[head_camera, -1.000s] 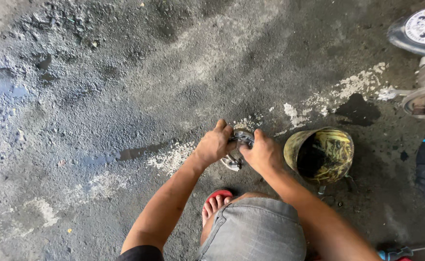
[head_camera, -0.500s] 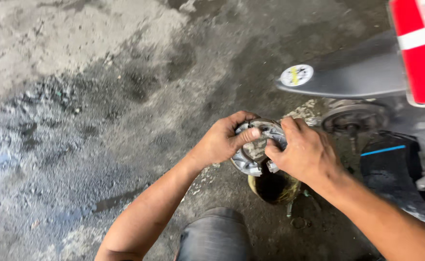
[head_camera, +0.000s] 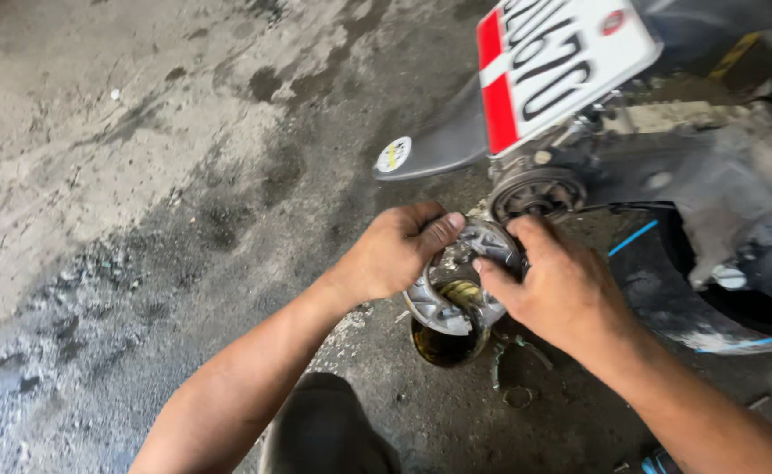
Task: The person removes the brake assembly from the rear wheel hub, cleans it with a rag, and reassembles the brake shoes and springs. They use pliers to adjust the spring tension and place the assembly back onto the hub.
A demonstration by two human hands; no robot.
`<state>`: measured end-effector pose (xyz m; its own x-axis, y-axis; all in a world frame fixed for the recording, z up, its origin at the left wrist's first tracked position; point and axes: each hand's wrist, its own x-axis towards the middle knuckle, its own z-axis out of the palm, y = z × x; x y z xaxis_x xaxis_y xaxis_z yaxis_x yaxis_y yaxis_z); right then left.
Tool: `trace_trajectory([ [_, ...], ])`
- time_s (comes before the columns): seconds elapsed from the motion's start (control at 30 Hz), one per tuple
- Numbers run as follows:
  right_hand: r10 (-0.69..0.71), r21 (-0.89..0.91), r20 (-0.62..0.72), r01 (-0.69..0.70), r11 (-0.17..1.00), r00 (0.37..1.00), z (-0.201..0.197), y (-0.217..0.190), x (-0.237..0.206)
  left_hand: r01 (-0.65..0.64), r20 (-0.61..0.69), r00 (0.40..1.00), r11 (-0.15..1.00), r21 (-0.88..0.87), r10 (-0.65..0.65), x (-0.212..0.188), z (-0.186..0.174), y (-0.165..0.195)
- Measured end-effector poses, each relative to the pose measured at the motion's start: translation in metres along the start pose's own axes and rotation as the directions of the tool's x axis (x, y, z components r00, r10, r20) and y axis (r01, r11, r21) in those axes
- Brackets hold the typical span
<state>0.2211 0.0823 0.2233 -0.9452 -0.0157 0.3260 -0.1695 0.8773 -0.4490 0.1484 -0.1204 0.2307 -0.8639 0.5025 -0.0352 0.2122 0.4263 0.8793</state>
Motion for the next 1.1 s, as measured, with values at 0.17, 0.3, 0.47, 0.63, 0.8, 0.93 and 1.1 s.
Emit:
trace_trajectory([
  [0.17, 0.080, 0.187, 0.038, -0.086, 0.979, 0.996, -0.077, 0.025, -0.020, -0.009, 0.005, 1.000, 1.000, 0.017, 0.008, 0.005, 0.012, 0.042],
  [0.3, -0.105, 0.224, 0.087, 0.083, 0.971, 0.991, -0.098, 0.025, -0.040, -0.046, -0.058, 0.997, 0.999, 0.002, 0.046, 0.002, 0.031, 0.051],
  [0.47, -0.235, 0.356, 0.232, 0.143, 0.923, 0.944, -0.085, 0.014, -0.044, -0.132, -0.135, 0.982, 0.991, -0.009, 0.130, -0.012, 0.040, 0.042],
  [0.63, -0.189, 0.313, 0.386, 0.065, 0.947, 0.903, -0.067, -0.001, -0.039, -0.156, -0.135, 0.978, 0.987, 0.029, 0.158, -0.018, 0.037, 0.040],
  [0.8, -0.263, 0.291, 0.404, 0.149, 0.945, 0.876, -0.058, -0.009, -0.032, -0.257, -0.151, 0.955, 0.966, 0.019, 0.257, -0.025, 0.031, 0.043],
  [0.93, -0.191, 0.245, 0.432, 0.089, 0.965, 0.882, -0.051, -0.012, -0.029, -0.240, -0.139, 0.959, 0.969, 0.065, 0.247, -0.032, 0.028, 0.044],
  [1.1, -0.198, 0.249, 0.312, 0.121, 0.961, 0.929, -0.038, -0.018, -0.029, -0.228, -0.143, 0.960, 0.968, 0.107, 0.242, -0.033, 0.025, 0.044],
])
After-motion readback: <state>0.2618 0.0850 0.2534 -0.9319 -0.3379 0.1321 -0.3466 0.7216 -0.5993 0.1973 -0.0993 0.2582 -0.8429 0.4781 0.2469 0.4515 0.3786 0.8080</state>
